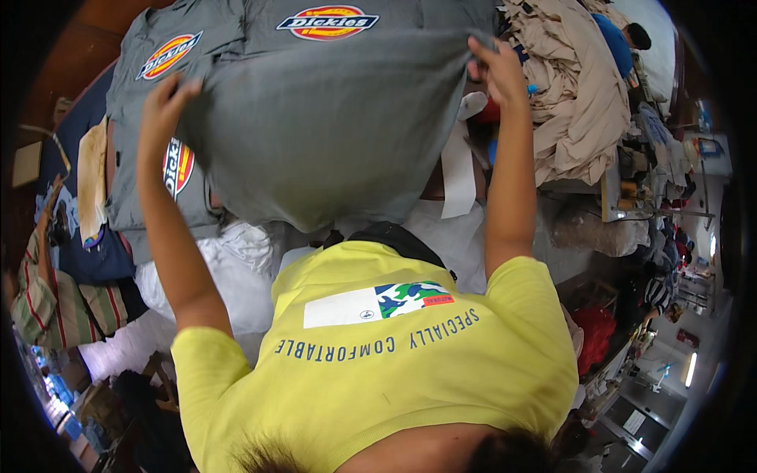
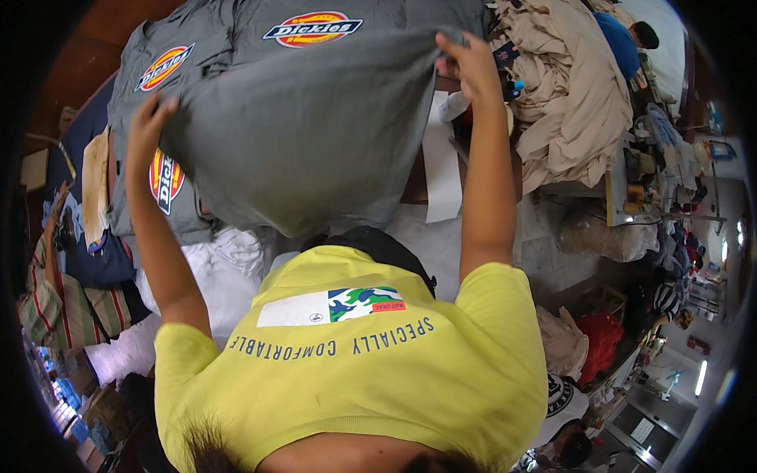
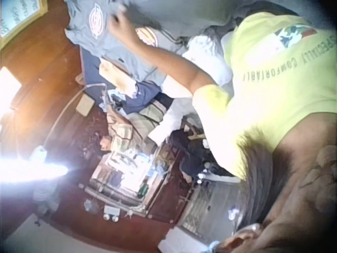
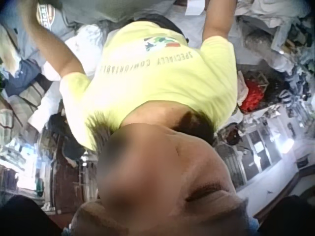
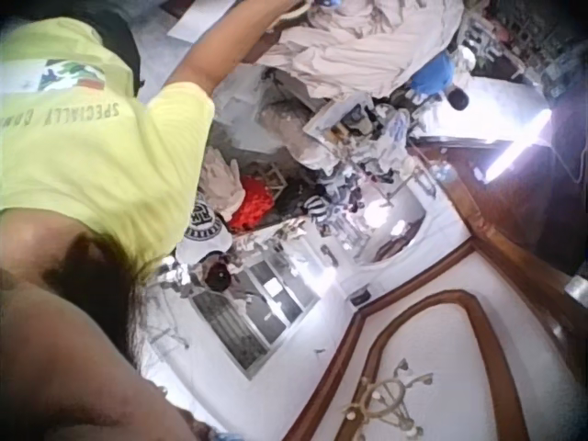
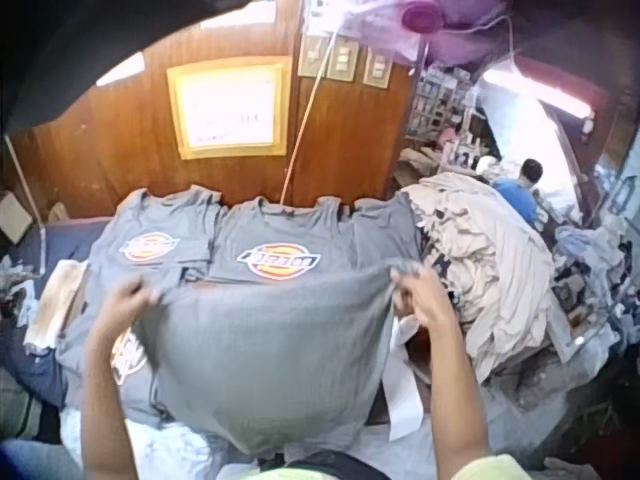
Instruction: The person picks up several grey shirts from a table, turns them over, and uses shears to cut loose threads from the neckline and seams before smoothing the fabric by hand and stacking them.
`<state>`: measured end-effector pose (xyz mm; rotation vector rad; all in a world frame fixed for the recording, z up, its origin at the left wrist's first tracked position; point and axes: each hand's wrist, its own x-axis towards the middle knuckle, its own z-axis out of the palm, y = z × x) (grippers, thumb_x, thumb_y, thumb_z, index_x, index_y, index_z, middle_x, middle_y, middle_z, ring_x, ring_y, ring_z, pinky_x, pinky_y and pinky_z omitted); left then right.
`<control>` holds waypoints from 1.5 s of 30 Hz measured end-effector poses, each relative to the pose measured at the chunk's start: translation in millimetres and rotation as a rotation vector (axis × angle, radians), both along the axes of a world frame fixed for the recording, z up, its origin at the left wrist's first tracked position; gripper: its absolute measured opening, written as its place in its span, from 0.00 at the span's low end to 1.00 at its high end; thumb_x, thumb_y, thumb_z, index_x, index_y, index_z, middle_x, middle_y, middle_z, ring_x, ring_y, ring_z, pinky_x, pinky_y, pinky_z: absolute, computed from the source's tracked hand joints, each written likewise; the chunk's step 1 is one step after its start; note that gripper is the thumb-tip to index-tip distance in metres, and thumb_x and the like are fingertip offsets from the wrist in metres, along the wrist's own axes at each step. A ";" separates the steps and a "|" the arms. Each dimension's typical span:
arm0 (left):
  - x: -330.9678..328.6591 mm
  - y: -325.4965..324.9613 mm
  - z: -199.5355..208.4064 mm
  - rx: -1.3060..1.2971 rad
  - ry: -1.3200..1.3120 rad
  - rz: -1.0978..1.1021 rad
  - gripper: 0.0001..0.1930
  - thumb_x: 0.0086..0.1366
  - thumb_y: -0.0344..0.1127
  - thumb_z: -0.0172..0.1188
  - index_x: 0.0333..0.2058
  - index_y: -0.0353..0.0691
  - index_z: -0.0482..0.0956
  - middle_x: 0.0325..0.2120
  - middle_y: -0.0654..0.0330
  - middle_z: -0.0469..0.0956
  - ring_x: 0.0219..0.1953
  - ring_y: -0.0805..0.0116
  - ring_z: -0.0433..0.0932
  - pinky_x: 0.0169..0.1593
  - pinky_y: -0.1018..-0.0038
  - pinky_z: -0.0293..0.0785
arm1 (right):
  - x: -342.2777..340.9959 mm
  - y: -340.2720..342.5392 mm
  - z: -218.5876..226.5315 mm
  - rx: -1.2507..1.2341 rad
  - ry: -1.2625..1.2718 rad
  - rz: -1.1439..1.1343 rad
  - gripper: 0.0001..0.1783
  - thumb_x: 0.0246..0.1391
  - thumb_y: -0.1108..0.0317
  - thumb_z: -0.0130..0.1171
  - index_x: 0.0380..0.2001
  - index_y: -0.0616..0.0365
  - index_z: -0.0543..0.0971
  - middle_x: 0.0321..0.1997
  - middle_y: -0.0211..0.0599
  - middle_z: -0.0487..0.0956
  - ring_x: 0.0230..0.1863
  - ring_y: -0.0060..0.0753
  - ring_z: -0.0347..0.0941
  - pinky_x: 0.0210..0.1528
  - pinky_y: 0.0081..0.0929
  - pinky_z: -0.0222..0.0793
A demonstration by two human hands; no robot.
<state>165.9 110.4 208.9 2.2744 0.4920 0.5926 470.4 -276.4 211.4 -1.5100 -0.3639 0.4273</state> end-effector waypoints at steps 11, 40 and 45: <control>-11.2 -100.6 -178.1 0.470 0.224 0.277 0.23 0.59 0.46 0.52 0.54 0.50 0.64 0.57 0.52 0.57 0.61 0.50 0.53 0.58 0.49 0.50 | -131.2 32.8 -181.0 -0.831 -0.768 0.083 0.29 0.55 0.51 0.46 0.59 0.47 0.59 0.66 0.43 0.50 0.67 0.48 0.42 0.63 0.52 0.38; -94.9 -113.4 -197.3 0.357 0.302 0.680 0.12 0.60 0.43 0.53 0.31 0.39 0.71 0.34 0.54 0.70 0.37 0.57 0.67 0.43 0.65 0.63 | -123.7 62.2 -158.6 0.343 1.021 0.029 0.16 0.45 0.64 0.61 0.37 0.60 0.74 0.39 0.41 0.76 0.41 0.37 0.72 0.49 0.34 0.66; -99.7 -97.3 -179.0 -0.286 0.092 0.699 0.14 0.61 0.44 0.53 0.32 0.37 0.72 0.23 0.59 0.73 0.29 0.69 0.69 0.36 0.78 0.64 | -110.7 40.7 -163.7 0.508 1.052 0.025 0.18 0.50 0.61 0.57 0.38 0.64 0.74 0.42 0.45 0.76 0.45 0.41 0.71 0.51 0.38 0.65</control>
